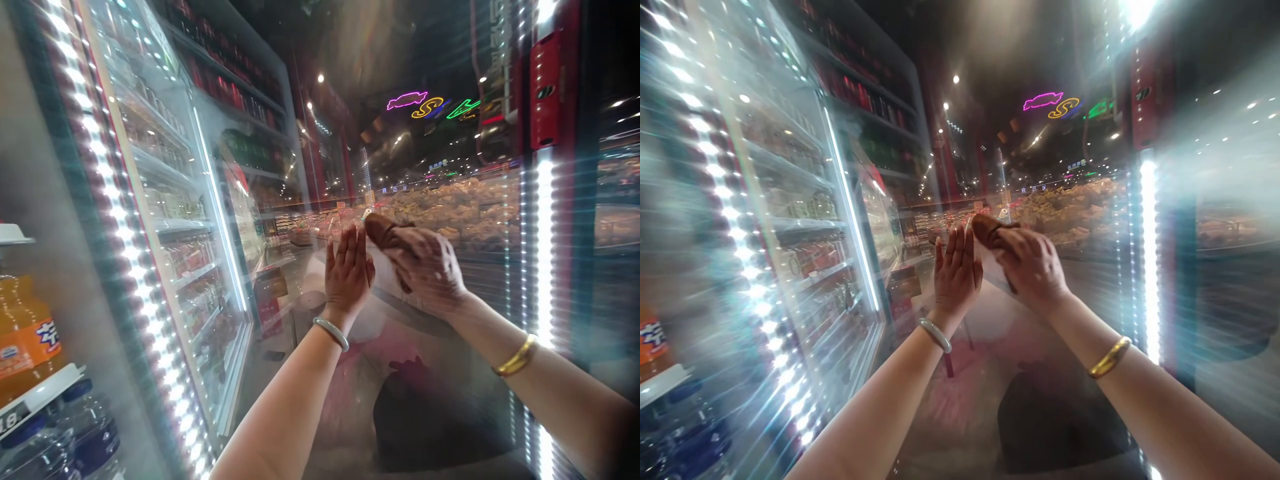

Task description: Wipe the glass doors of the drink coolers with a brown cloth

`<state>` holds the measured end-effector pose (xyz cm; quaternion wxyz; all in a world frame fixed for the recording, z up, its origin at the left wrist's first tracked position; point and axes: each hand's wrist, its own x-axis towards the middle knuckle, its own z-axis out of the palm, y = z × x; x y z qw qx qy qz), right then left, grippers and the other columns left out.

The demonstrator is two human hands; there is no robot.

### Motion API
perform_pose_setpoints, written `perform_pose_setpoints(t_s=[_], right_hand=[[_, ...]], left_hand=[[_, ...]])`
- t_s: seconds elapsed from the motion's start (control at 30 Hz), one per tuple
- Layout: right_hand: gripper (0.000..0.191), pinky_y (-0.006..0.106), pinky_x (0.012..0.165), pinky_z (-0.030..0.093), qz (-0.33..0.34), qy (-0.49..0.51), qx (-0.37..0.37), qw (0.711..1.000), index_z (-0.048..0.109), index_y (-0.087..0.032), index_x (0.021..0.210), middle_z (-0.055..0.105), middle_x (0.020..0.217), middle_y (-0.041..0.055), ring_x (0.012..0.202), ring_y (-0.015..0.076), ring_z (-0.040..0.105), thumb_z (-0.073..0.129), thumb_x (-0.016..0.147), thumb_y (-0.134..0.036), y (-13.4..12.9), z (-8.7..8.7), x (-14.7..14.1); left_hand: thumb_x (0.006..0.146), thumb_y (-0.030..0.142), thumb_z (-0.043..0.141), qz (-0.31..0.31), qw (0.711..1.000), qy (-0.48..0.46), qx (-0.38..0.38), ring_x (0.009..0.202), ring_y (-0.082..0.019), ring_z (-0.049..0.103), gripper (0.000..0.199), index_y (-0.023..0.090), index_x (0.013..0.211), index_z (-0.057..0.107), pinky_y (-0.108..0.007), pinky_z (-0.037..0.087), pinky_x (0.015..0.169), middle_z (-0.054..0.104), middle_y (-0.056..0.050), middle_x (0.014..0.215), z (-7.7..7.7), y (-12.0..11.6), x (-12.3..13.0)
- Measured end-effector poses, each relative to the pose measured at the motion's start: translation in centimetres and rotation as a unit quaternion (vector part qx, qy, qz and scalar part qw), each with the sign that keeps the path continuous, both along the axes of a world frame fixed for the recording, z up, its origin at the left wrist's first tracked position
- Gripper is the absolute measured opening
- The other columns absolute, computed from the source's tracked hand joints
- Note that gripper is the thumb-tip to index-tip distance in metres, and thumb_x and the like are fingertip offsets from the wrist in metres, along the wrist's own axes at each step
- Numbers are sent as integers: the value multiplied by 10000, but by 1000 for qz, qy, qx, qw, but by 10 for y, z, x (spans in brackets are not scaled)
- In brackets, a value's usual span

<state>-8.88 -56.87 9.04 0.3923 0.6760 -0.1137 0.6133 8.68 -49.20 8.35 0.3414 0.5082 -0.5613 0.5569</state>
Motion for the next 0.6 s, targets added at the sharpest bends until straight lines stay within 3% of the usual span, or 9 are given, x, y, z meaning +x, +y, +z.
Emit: perform_pose_setpoints(t_s=[0.1, 0.17, 0.27, 0.3, 0.43, 0.47, 0.6], right_hand=[[180, 497, 1070, 517, 8, -140, 61, 988, 726, -273, 1138, 639, 1391, 100, 1291, 305, 557, 659, 971, -283, -1, -1, -2], [174, 481, 1077, 512, 7, -96, 41, 995, 726, -278, 1131, 644, 1385, 93, 1289, 291, 556, 661, 969, -267, 3, -4, 2], [232, 428, 1076, 510, 2, 52, -4, 999, 727, -324, 1166, 649, 1383, 47, 1290, 254, 554, 667, 960, -237, 2, -9, -1], [241, 428, 1076, 512, 4, 54, 4, 999, 724, -326, 1176, 646, 1381, 46, 1287, 253, 553, 663, 961, -235, -2, -9, -5], [211, 518, 1097, 498, 21, -108, 81, 991, 715, -276, 1166, 611, 1399, 104, 1310, 308, 522, 639, 970, -264, -13, -10, -19], [208, 524, 1096, 495, 19, -108, 80, 991, 717, -275, 1161, 606, 1407, 109, 1316, 314, 516, 641, 968, -267, -14, -11, -20], [252, 430, 1080, 508, 12, 74, 33, 997, 724, -344, 1168, 649, 1372, 35, 1293, 254, 549, 655, 953, -232, -16, -15, -22]], left_hand=[[1090, 260, 397, -3, 1000, 1, 5, 1668, -218, 148, 767, 202, 1717, -40, -516, 54, 1400, 239, -88, 1764, -1, 0, -2], [1089, 264, 407, -2, 1000, -2, 4, 1667, -229, 157, 768, 201, 1718, -30, -528, 64, 1399, 241, -96, 1761, 0, -1, -4], [1092, 270, 416, 2, 1000, -8, 5, 1667, -239, 159, 764, 174, 1717, -13, -532, 81, 1398, 249, -114, 1757, 1, -3, -7], [1091, 266, 414, 1, 1000, -6, 7, 1667, -239, 161, 764, 176, 1717, -15, -534, 89, 1398, 250, -112, 1758, 1, -3, -8], [1084, 239, 404, -8, 1000, 11, 20, 1665, -243, 187, 756, 213, 1719, -6, -556, 119, 1392, 238, -94, 1764, 3, -6, -12], [1083, 241, 407, -6, 1000, 12, 22, 1664, -246, 193, 750, 209, 1720, 13, -559, 120, 1392, 238, -99, 1764, 3, -6, -12], [1083, 258, 433, 8, 1000, 2, 17, 1664, -257, 188, 724, 149, 1719, 105, -558, 103, 1395, 288, -137, 1744, 3, -10, -14]])
